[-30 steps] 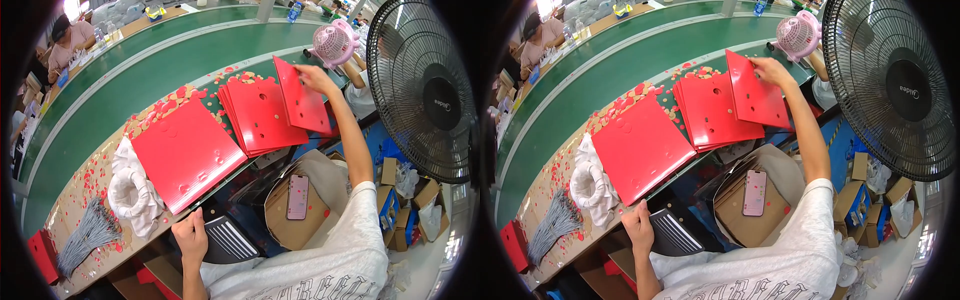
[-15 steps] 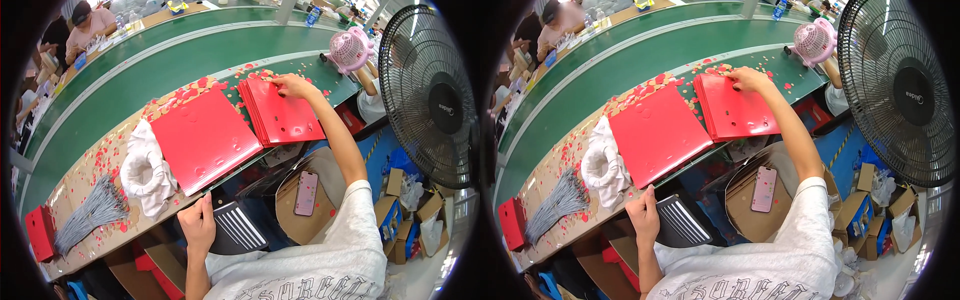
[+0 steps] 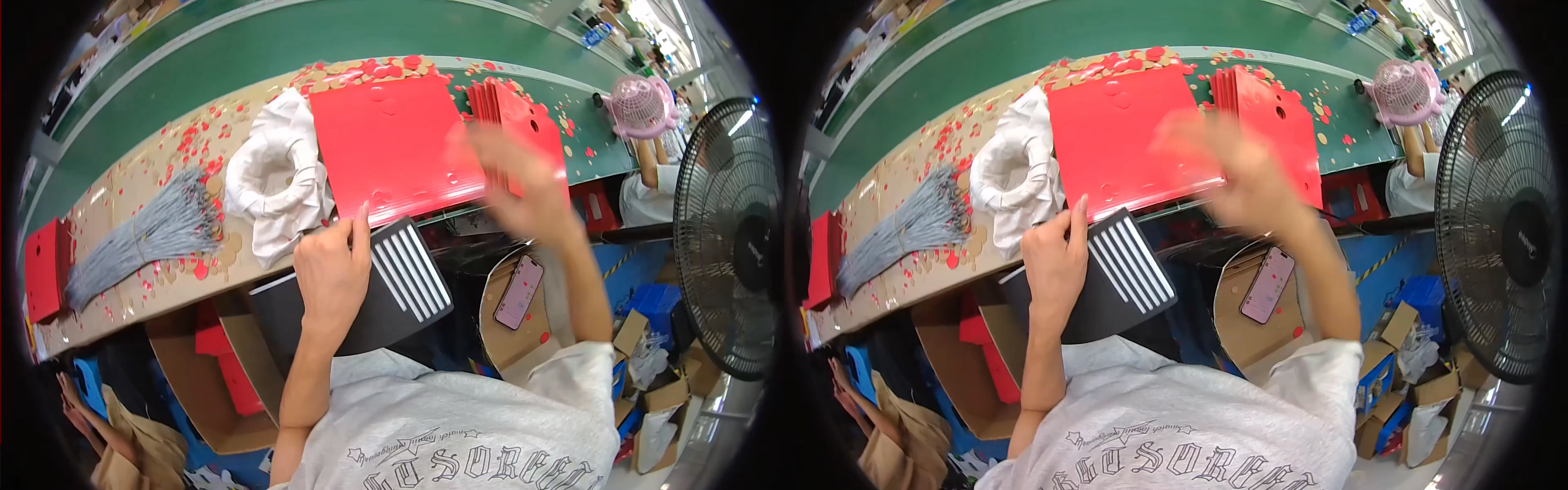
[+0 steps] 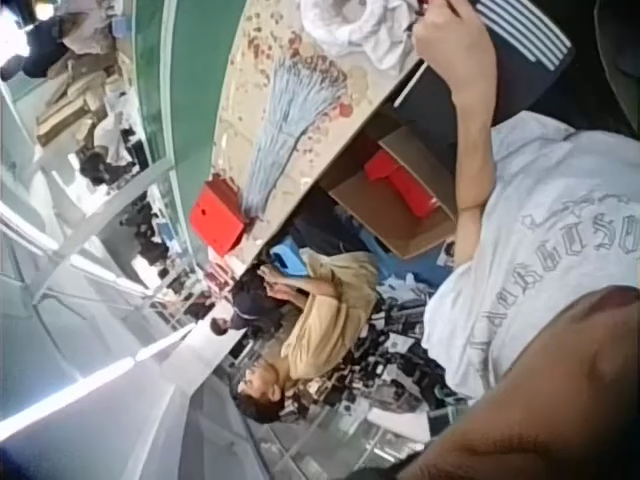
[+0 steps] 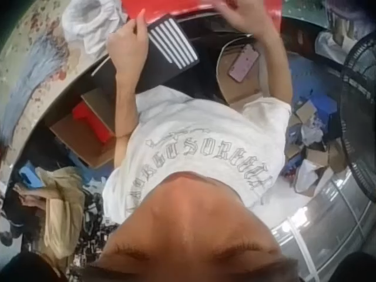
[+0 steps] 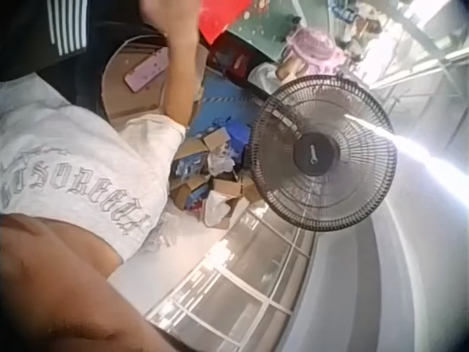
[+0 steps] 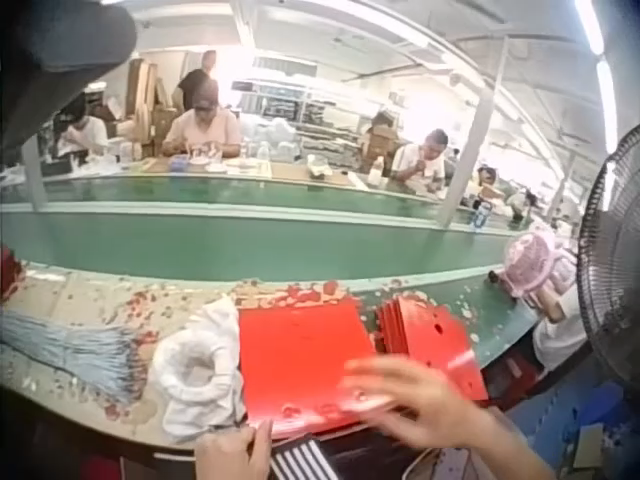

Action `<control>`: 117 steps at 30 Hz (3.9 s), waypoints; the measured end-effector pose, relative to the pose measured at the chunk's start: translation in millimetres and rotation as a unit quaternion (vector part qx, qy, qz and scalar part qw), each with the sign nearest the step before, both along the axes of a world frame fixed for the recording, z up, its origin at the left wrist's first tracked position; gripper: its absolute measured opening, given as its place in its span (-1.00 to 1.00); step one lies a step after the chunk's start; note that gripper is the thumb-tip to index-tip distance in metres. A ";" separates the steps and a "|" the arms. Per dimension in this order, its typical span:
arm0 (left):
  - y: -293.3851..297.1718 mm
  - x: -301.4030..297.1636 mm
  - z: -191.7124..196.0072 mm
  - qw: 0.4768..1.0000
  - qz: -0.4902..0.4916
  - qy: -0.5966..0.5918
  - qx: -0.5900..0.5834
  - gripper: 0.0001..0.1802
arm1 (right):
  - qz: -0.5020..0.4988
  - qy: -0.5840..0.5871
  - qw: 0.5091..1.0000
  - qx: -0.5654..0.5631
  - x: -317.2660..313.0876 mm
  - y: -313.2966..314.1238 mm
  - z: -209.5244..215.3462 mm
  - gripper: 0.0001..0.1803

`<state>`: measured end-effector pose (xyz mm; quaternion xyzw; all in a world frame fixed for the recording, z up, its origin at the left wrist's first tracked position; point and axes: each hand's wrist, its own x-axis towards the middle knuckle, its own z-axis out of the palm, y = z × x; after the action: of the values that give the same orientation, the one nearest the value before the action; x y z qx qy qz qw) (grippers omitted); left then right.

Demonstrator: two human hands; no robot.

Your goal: The recorder is assembling red plastic folder covers by manually inserting small components into pre-punched holes along an assembly line.

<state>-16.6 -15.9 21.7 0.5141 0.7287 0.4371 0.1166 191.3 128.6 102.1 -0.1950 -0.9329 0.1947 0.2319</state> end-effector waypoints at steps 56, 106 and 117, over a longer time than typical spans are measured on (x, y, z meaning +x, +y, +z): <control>12.0 14.0 -38.9 0.981 -0.142 0.067 0.113 -0.79 | -0.061 0.069 0.994 -0.066 -88.5 25.1 -96.6 -0.80; 18.0 15.5 -41.2 0.979 -0.122 0.094 0.134 -0.76 | -0.095 -0.125 0.978 0.137 -113.9 119.5 -34.6 -0.54; -20.9 -7.1 -14.8 0.973 -0.127 -0.095 0.170 -0.84 | -0.189 0.106 0.905 0.365 -30.7 168.8 68.9 -0.64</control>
<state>-23.7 -36.8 6.9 0.5708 0.5586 0.5826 0.1506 160.6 297.4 170.9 -0.2478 -0.8541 -0.1876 0.4169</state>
